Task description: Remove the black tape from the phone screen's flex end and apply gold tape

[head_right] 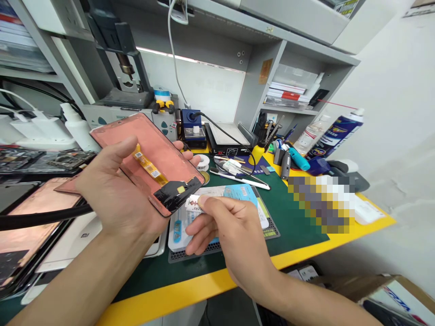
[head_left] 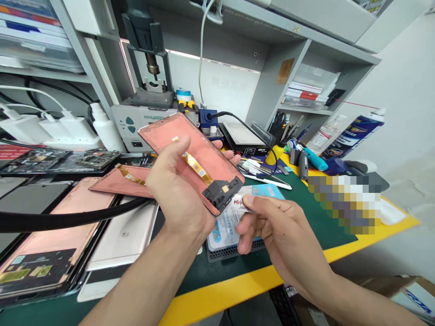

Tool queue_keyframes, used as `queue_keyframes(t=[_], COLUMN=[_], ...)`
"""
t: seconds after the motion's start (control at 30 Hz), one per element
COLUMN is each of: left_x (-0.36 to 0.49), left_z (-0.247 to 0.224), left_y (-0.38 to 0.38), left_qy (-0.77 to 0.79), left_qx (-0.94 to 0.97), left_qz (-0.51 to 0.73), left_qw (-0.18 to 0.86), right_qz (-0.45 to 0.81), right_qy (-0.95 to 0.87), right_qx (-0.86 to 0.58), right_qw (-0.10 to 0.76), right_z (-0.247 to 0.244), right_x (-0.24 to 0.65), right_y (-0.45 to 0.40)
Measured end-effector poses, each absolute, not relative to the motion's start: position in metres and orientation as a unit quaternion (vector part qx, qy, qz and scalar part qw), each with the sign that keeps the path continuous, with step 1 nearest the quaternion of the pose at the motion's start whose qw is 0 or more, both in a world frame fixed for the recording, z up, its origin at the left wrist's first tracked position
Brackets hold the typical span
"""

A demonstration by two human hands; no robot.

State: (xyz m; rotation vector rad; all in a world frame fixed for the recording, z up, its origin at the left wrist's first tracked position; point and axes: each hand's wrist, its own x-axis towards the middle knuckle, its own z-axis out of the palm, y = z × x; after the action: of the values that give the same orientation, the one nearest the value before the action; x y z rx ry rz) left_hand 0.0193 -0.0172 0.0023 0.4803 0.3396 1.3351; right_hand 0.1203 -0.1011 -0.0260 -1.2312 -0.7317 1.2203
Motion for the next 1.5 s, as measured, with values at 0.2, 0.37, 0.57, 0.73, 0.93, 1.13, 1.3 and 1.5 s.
queue_keyframes(t=[0.2,0.37,0.57,0.73,0.93,1.13,1.3,1.5], left_x=[0.018,0.0186,0.0189,0.019,0.0191,0.0185,0.0186,0.0186], left_z=[0.0026,0.0041,0.0039,0.003,0.0017,0.0003,0.0027,0.0007], left_y=[-0.017,-0.0169,-0.0173,-0.0165,-0.0162,-0.0156,-0.0171,-0.0154], left_qy=[0.165,0.162,0.16,0.161,0.162,0.139,0.166,0.146], left_qx=[0.217,0.217,0.218,0.221,0.218,0.223,0.223,0.226], left_qz=[0.6,0.598,0.596,0.602,0.608,0.603,0.598,0.593], left_qw=[0.752,0.754,0.756,0.75,0.746,0.753,0.752,0.758], right_qz=[0.526,0.525,0.526,0.525,0.524,0.522,0.522,0.521], right_qy=[-0.309,-0.304,-0.305,-0.305,-0.306,-0.307,-0.305,-0.3], right_qx=[-0.528,-0.527,-0.526,-0.525,-0.525,-0.528,-0.528,-0.527], right_qw=[0.591,0.595,0.595,0.596,0.597,0.596,0.596,0.6], right_z=[-0.0242,-0.0244,-0.025,-0.0259,-0.0269,-0.0263,-0.0256,-0.0261], right_x=[0.12,0.1195,0.1197,0.1207,0.1204,0.1207,0.1207,0.1202], right_y=[-0.1023,-0.1016,-0.1022,-0.1022,-0.1016,-0.101,-0.1008,-0.1022])
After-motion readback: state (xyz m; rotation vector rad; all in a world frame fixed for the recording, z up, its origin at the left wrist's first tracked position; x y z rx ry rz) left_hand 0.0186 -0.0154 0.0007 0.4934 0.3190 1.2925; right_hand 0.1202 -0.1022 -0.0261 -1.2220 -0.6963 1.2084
